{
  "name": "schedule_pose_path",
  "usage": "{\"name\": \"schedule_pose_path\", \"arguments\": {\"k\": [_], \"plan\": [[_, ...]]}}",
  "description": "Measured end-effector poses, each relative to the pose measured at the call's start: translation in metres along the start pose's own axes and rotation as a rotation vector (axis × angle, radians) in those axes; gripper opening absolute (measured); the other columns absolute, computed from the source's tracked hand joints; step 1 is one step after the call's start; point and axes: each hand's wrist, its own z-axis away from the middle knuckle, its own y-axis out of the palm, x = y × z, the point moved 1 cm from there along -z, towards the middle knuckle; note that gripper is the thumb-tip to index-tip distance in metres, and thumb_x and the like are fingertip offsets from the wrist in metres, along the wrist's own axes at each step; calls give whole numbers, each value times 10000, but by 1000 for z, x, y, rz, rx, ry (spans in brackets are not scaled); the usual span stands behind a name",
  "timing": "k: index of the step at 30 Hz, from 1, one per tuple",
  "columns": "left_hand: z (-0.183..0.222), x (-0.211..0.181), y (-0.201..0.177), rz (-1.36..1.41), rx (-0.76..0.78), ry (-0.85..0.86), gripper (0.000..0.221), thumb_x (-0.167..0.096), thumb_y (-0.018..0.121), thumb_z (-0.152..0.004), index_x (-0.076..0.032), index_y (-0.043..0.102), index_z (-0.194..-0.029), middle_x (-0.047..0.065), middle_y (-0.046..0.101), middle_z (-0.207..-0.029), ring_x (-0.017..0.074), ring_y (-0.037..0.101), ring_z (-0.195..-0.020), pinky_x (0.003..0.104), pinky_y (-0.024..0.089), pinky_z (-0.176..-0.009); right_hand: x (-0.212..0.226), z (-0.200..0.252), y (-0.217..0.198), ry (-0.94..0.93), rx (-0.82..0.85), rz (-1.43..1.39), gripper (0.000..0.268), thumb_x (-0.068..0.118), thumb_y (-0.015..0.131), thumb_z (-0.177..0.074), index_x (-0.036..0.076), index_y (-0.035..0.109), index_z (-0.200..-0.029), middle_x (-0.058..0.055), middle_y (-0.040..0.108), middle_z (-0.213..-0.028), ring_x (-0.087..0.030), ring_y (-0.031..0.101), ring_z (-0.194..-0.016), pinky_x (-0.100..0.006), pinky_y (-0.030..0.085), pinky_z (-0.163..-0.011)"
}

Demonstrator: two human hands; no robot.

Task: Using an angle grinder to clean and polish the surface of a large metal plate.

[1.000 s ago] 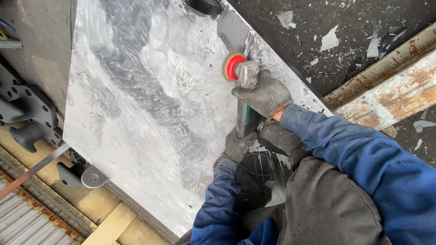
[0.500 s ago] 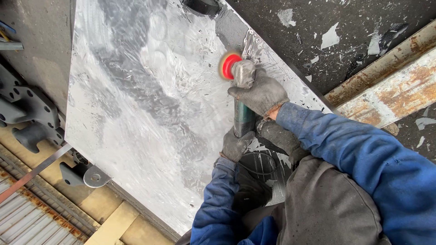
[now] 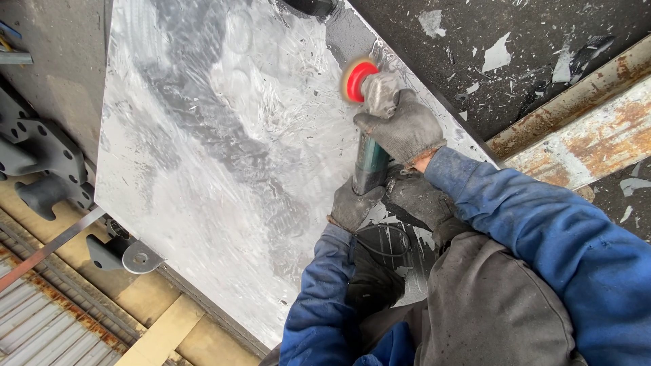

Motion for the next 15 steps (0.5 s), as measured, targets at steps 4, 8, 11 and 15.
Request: {"name": "schedule_pose_path", "arguments": {"k": [4, 8, 11, 15], "plan": [[0, 39, -4, -58, -24, -92, 536, -502, 879, -642, -188, 714, -1045, 111, 752, -1025, 321, 691, -1109, 468, 538, -919, 17, 25, 4, -6, 50, 12, 738, 611, 759, -822, 79, 539, -1284, -280, 669, -1178, -449, 635, -1186, -496, 514, -1009], [9, 43, -14, -63, -36, -83, 520, -452, 864, -685, -128, 706, -1059, 181, 743, -1025, 372, 688, -1109, 481, 534, -891, 6, 26, 21, -41, 120, -53, 956, 654, 733, -769, -11, 473, -1405, -352, 597, -1301, -515, 546, -1267, -580, 448, -1067], [9, 39, -13, -73, -25, -73, 543, -468, 860, -681, -115, 700, -1061, 191, 743, -1040, 381, 685, -1118, 486, 536, -915, 18, 32, 10, -17, 130, -20, 928, 634, 736, -807, -5, 465, -1423, -357, 592, -1299, -511, 545, -1268, -575, 455, -1064], [4, 22, -3, -45, 18, -43, 578, -489, 873, -656, -124, 709, -1073, 170, 751, -1046, 356, 690, -1125, 477, 535, -949, 4, 10, 3, 75, 104, 87, 936, 692, 749, -823, 74, 424, -1445, -309, 601, -1294, -451, 574, -1257, -529, 483, -1037]]}}
